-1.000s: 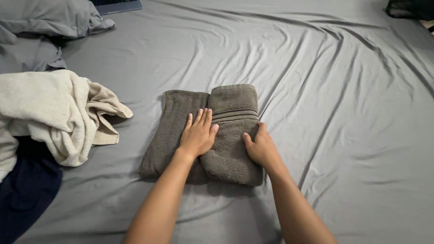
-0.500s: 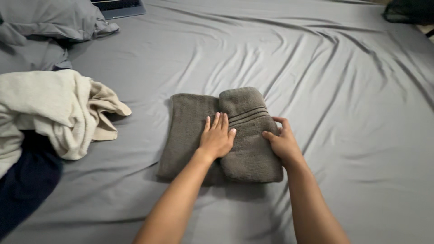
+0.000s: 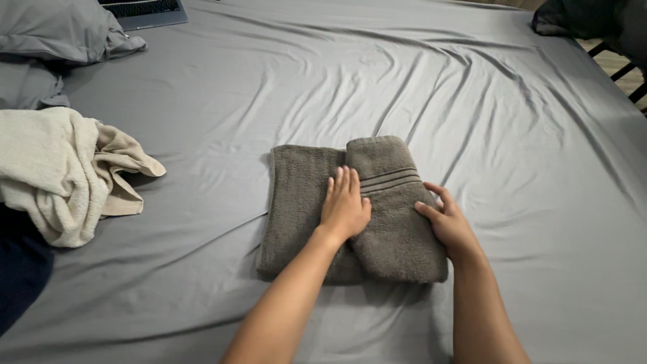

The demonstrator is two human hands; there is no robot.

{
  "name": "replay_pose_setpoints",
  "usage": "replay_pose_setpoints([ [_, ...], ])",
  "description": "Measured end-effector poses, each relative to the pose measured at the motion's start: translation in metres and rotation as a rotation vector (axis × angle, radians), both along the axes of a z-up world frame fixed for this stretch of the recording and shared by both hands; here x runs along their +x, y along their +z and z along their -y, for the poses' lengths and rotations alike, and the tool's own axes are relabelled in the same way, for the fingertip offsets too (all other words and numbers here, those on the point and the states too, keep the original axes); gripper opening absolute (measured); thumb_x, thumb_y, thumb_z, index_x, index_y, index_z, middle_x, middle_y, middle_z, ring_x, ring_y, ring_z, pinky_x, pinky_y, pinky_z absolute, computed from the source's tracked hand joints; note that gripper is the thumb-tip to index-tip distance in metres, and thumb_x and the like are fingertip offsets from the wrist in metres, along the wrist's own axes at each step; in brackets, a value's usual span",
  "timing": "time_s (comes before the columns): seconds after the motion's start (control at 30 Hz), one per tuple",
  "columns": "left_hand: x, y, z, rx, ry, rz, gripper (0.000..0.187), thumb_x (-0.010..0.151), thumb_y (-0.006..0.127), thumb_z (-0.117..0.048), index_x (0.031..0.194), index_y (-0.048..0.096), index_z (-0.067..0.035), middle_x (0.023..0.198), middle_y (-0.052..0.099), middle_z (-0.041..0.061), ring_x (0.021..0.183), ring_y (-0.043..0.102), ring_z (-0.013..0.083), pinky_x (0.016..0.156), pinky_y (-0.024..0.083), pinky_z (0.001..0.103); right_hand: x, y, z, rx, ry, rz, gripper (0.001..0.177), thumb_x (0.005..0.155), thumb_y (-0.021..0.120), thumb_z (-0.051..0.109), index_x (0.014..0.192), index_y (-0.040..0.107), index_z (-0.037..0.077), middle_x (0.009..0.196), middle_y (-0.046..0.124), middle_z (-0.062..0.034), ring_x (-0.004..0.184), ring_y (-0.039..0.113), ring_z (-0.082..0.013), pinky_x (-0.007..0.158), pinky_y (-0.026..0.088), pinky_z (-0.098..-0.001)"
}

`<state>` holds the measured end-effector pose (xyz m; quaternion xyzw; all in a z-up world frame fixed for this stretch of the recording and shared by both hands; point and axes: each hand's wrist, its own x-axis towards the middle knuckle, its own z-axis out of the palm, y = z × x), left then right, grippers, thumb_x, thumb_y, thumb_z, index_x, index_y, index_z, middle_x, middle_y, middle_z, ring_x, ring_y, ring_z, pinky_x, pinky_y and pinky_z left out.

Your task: The person folds a gray towel and a blue towel on a bed. They first unfold and smooth the gray towel, then fold it into a compact rectangle. Next, they unfold and fold the blue towel similarly, placing it beside the gray one.

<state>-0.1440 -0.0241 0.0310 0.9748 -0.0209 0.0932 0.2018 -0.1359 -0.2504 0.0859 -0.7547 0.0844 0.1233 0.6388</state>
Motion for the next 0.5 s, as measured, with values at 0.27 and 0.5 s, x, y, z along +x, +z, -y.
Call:
replay_pose_setpoints([
  [0.27, 0.029, 0.002, 0.015, -0.925, 0.093, -0.086, 0.081, 0.102, 0.04, -0.049, 0.16, 0.015, 0.001, 0.168, 0.011, 0.024, 0.159, 0.005, 0.0338, 0.127, 0.01, 0.042, 0.016, -0.089, -0.011, 0.395, 0.116, 0.285, 0.056, 0.107, 0.058, 0.017, 0.159, 0.047, 0.0, 0.129, 0.056, -0.0167, 0.11, 0.056, -0.0227, 0.093, 0.05, -0.0353],
  [0.5, 0.023, -0.015, 0.025, -0.905, 0.057, 0.056, 0.082, 0.103, 0.039, -0.052, 0.161, 0.017, 0.0, 0.171, 0.008, 0.023, 0.159, 0.001, 0.0351, 0.127, 0.003, 0.044, -0.007, -0.088, -0.063, 0.395, 0.174, 0.247, 0.06, 0.106, 0.052, 0.023, 0.16, 0.037, 0.003, 0.146, 0.043, -0.0162, 0.129, 0.043, -0.0243, 0.106, 0.037, -0.0348],
])
